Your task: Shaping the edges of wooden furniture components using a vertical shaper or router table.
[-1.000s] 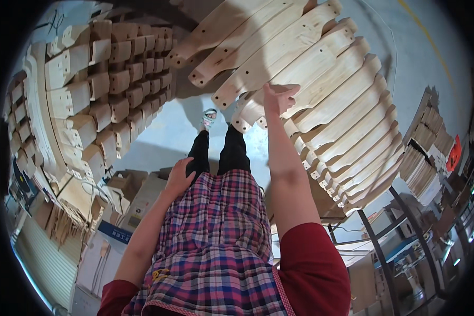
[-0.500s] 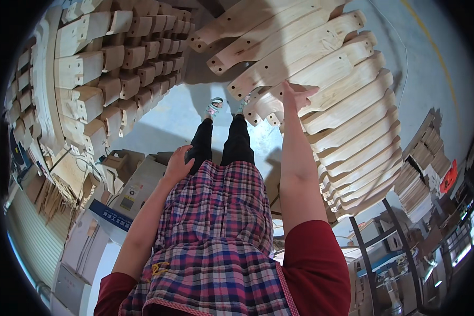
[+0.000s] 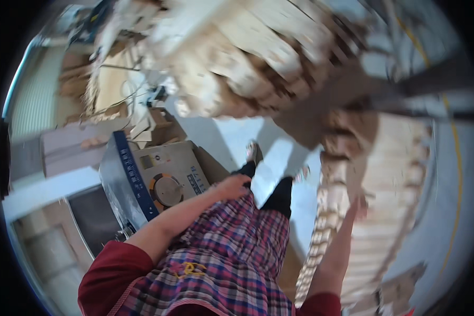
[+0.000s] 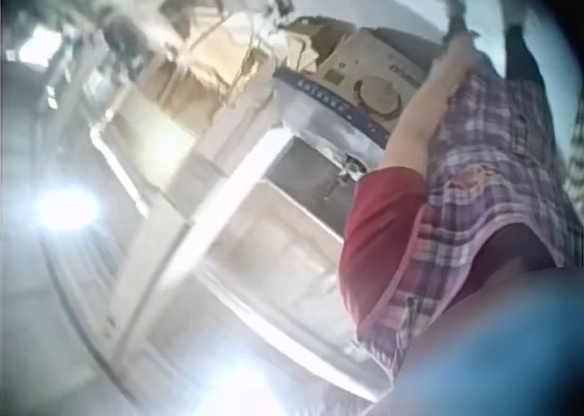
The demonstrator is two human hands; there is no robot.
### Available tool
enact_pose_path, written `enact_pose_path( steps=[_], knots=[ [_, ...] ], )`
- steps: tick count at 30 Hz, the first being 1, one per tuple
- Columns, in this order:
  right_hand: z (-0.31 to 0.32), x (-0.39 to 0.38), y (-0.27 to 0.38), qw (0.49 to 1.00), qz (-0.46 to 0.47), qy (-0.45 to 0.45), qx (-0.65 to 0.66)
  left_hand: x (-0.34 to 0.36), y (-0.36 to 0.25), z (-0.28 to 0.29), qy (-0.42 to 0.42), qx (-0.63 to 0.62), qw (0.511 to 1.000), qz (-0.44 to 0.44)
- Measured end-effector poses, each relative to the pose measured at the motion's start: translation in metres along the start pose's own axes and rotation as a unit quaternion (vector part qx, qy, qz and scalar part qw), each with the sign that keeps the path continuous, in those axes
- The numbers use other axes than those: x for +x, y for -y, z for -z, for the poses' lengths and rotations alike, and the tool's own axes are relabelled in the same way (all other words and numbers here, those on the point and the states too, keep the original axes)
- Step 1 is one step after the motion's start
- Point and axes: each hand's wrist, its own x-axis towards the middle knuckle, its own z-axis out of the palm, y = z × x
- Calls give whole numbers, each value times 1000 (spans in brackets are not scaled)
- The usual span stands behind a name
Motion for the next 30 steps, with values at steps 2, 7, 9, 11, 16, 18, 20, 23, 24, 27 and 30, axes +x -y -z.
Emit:
enact_pose_path(
  steps=[2, 7, 9, 11, 16, 18, 20, 23, 24, 27, 30],
  knots=[
    [71, 17, 116, 961, -132, 187, 154, -15, 31, 5, -49, 1, 999, -5],
    [248, -14, 220, 926, 79, 254, 269, -40, 75, 51, -63, 31, 998, 6],
    [324, -22, 287, 881, 104, 252, 385, -49, 93, 77, -91, 12, 995, 22],
    [375, -27, 353, 847, 195, 215, 445, -59, 120, 108, -128, -20, 991, 16],
    [526, -15, 538, 724, 343, 133, 584, -78, 211, 165, -224, -2, 972, -70],
    [570, -14, 589, 696, 357, 139, 607, -118, 209, 227, -255, -190, 948, -19],
    [609, -22, 635, 665, 371, 146, 632, -160, 206, 297, -265, -351, 898, -17],
    [649, -44, 680, 602, 417, 198, 651, -256, 161, 418, -324, -477, 800, -168],
    [659, -49, 690, 582, 431, 220, 653, -291, 138, 451, -376, -517, 712, -290],
    [689, -57, 737, 575, 473, 191, 639, -356, 130, 518, -437, -405, 648, -475],
    [698, -50, 793, 554, 464, 152, 675, -366, 137, 568, -419, -420, 604, -532]
  ],
)
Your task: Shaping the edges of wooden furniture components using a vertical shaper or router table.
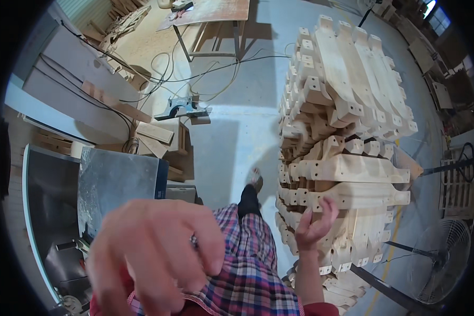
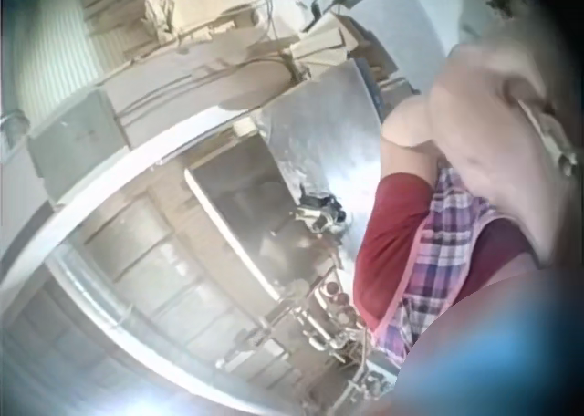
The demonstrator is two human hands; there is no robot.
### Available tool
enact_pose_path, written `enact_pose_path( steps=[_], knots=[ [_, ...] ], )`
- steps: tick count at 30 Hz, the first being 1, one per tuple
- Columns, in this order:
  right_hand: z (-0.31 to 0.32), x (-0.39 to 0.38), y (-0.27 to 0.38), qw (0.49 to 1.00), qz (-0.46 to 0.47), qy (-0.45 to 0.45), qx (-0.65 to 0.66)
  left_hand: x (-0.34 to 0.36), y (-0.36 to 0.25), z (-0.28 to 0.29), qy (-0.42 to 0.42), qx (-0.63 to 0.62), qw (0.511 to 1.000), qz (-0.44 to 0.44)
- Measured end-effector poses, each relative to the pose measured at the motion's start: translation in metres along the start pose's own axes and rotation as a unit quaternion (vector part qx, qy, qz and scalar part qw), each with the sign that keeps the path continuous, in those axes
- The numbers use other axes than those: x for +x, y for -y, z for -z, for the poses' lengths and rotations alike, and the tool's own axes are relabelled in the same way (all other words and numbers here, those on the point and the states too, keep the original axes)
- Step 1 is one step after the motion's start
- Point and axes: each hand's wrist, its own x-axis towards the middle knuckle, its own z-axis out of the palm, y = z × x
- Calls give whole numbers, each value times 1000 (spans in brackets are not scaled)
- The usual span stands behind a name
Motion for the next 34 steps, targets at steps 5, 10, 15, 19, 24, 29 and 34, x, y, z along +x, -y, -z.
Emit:
enact_pose_path(
  steps=[5, 10, 15, 19, 24, 29, 34],
  knots=[
    [-46, 101, -5, 999, -42, -12, 25, 79, 10, 55, 4, -70, 994, -79],
    [-106, 217, -7, 993, -31, -23, 111, 141, 39, 104, -21, -35, 979, -198],
    [-161, 310, -11, 999, 40, 3, 18, 204, 71, 195, 30, -49, 942, -331],
    [-215, 377, -9, 987, 131, 83, -40, 236, 97, 275, 246, -213, 903, -281],
    [-294, 455, -22, 988, 121, 68, -62, 329, 95, 383, 397, -261, 831, -290],
    [-335, 514, -87, 981, 33, -1, -191, 391, 107, 460, 227, -333, 865, -300],
    [-331, 524, -167, 913, -106, -70, -387, 447, 158, 535, 152, -74, 983, 68]
  ],
)
